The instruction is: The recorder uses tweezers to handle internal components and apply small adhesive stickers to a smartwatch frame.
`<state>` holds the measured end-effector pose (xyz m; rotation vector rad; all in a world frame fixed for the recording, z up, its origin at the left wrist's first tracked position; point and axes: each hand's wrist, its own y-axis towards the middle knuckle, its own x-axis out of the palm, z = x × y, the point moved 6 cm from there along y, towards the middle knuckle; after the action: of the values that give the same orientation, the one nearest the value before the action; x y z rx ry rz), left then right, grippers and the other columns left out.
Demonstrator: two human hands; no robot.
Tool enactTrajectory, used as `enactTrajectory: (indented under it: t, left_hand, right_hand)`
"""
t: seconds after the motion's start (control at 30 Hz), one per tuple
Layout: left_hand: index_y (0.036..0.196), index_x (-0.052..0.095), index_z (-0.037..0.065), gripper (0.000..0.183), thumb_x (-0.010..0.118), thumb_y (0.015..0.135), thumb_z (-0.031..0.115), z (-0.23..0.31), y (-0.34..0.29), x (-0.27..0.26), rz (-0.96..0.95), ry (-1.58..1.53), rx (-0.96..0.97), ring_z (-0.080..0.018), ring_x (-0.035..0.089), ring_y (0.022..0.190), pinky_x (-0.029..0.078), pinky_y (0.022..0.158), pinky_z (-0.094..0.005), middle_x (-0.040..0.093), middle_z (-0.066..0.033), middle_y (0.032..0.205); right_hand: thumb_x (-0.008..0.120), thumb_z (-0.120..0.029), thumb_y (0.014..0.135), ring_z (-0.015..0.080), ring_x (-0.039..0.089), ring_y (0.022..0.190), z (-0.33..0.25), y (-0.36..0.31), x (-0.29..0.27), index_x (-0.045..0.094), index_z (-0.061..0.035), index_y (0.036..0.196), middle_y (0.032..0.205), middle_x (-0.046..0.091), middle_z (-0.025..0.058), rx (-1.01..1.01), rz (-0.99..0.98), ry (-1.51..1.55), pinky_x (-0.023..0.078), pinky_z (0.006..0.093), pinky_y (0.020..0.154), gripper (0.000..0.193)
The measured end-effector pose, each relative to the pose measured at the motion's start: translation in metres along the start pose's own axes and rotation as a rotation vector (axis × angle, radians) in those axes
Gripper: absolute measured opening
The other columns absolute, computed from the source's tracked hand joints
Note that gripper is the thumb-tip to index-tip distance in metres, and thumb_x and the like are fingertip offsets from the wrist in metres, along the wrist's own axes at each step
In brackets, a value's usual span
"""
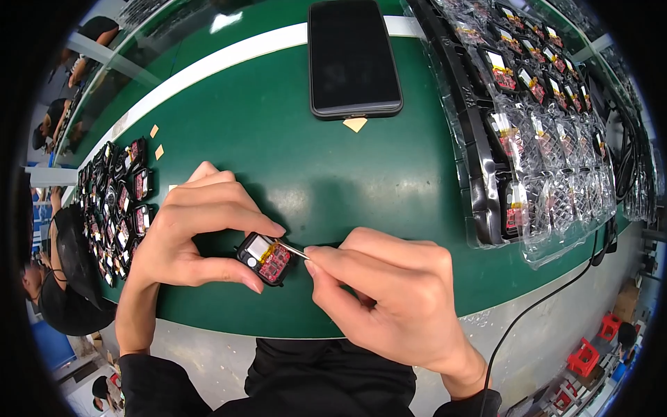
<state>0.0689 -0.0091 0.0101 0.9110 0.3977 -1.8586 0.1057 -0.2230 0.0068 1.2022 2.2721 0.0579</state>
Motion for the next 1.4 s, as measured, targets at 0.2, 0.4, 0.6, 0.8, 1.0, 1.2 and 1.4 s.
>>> enactTrajectory:
  t: [0.2, 0.4, 0.6, 0.8, 1.0, 1.2, 1.4]
  left_hand:
    - [0.108, 0.088, 0.011, 0.053, 0.099, 0.07, 0.046, 0.002, 0.0, 0.0, 0.029, 0.009, 0.054, -0.0176, 0.064, 0.081, 0.034, 0.077, -0.0363, 0.079, 0.0007, 0.094]
    - [0.109, 0.088, 0.011, 0.051, 0.1, 0.071, 0.043, 0.004, 0.0, 0.0, 0.049, 0.014, 0.064, -0.0173, 0.065, 0.081, 0.035, 0.078, -0.0358, 0.078, 0.0014, 0.094]
    - [0.109, 0.088, 0.011, 0.052, 0.101, 0.069, 0.041, 0.004, -0.002, 0.001, 0.057, 0.0, 0.047, -0.0173, 0.065, 0.082, 0.037, 0.079, -0.0352, 0.079, 0.0014, 0.094]
    - [0.112, 0.087, 0.009, 0.055, 0.103, 0.069, 0.039, 0.004, -0.001, 0.0, 0.043, 0.005, 0.004, -0.019, 0.065, 0.082, 0.04, 0.081, -0.0349, 0.077, 0.0003, 0.091]
    - [0.115, 0.085, 0.008, 0.059, 0.103, 0.068, 0.039, 0.004, -0.001, -0.001, 0.082, 0.0, -0.037, -0.0192, 0.065, 0.081, 0.04, 0.08, -0.0349, 0.073, -0.0003, 0.085]
    - [0.11, 0.085, 0.008, 0.056, 0.103, 0.069, 0.041, 0.003, -0.001, 0.001, 0.082, 0.026, 0.007, -0.0195, 0.065, 0.08, 0.04, 0.08, -0.0349, 0.073, -0.0009, 0.086]
    - [0.109, 0.085, 0.007, 0.056, 0.103, 0.069, 0.042, 0.002, -0.001, 0.001, 0.079, 0.034, 0.013, -0.0194, 0.066, 0.08, 0.04, 0.08, -0.0348, 0.075, -0.0013, 0.088]
  right_hand:
    - [0.085, 0.008, 0.082, 0.0105, 0.053, 0.048, -0.001, 0.0, 0.0, 0.083, 0.0017, 0.101, 0.071, 0.065, 0.0031, -0.041, -0.019, -0.006, 0.04, 0.0289, 0.045, 0.02]
    - [0.085, 0.007, 0.081, 0.0117, 0.054, 0.049, -0.002, -0.003, -0.001, 0.083, 0.0019, 0.101, 0.072, 0.067, 0.0029, -0.084, -0.006, -0.022, 0.041, 0.029, 0.045, 0.021]
    - [0.085, 0.007, 0.082, 0.0117, 0.053, 0.048, -0.002, -0.005, 0.0, 0.083, 0.0019, 0.102, 0.072, 0.067, 0.0034, -0.066, 0.006, 0.022, 0.041, 0.0295, 0.044, 0.02]
    - [0.086, 0.006, 0.083, 0.0091, 0.05, 0.046, -0.002, -0.005, -0.006, 0.084, 0.0015, 0.101, 0.071, 0.068, 0.0021, -0.037, 0.048, 0.029, 0.037, 0.0279, 0.043, 0.019]
    - [0.088, 0.004, 0.08, 0.0102, 0.052, 0.047, -0.003, -0.006, -0.007, 0.084, 0.0025, 0.101, 0.07, 0.066, 0.003, -0.04, 0.065, -0.056, 0.039, 0.0284, 0.044, 0.021]
    - [0.088, 0.007, 0.075, 0.0179, 0.06, 0.054, -0.009, -0.007, -0.001, 0.083, 0.0033, 0.102, 0.074, 0.063, 0.0046, -0.171, 0.072, -0.163, 0.047, 0.0314, 0.05, 0.027]
    - [0.087, 0.009, 0.074, 0.0193, 0.063, 0.057, -0.009, -0.008, 0.004, 0.082, 0.0037, 0.102, 0.074, 0.06, 0.0048, -0.245, 0.106, -0.177, 0.05, 0.0333, 0.051, 0.028]
